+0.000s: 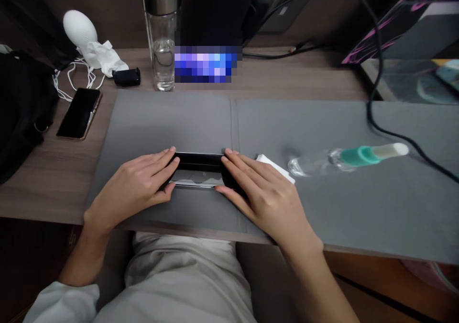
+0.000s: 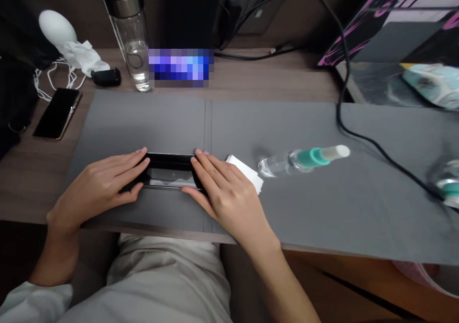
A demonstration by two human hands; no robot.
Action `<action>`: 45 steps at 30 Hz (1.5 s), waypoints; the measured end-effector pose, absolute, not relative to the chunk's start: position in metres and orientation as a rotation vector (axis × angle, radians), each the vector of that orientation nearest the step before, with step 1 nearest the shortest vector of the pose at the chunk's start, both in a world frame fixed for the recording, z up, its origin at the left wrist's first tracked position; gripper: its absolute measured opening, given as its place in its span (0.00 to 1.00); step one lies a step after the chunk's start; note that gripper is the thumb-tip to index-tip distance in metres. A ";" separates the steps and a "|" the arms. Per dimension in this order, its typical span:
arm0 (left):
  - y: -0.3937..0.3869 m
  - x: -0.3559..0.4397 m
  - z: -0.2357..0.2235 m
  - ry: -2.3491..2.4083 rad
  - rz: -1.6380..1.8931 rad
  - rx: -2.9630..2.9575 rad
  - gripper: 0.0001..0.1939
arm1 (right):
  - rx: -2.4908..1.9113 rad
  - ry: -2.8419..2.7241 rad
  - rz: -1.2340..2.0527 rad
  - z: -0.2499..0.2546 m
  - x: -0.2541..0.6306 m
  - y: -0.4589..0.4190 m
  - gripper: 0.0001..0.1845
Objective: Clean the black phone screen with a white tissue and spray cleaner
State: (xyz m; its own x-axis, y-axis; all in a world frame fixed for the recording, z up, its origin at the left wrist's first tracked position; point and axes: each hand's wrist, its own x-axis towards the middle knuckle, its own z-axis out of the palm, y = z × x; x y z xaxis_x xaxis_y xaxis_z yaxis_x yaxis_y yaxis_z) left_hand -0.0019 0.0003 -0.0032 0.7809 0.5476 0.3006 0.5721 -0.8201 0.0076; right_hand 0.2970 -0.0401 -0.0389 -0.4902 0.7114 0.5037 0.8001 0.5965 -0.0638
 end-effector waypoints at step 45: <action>0.000 -0.001 -0.001 -0.869 -0.472 -2.881 0.19 | -1.214 -2.294 -0.219 -0.040 0.296 -0.040 0.28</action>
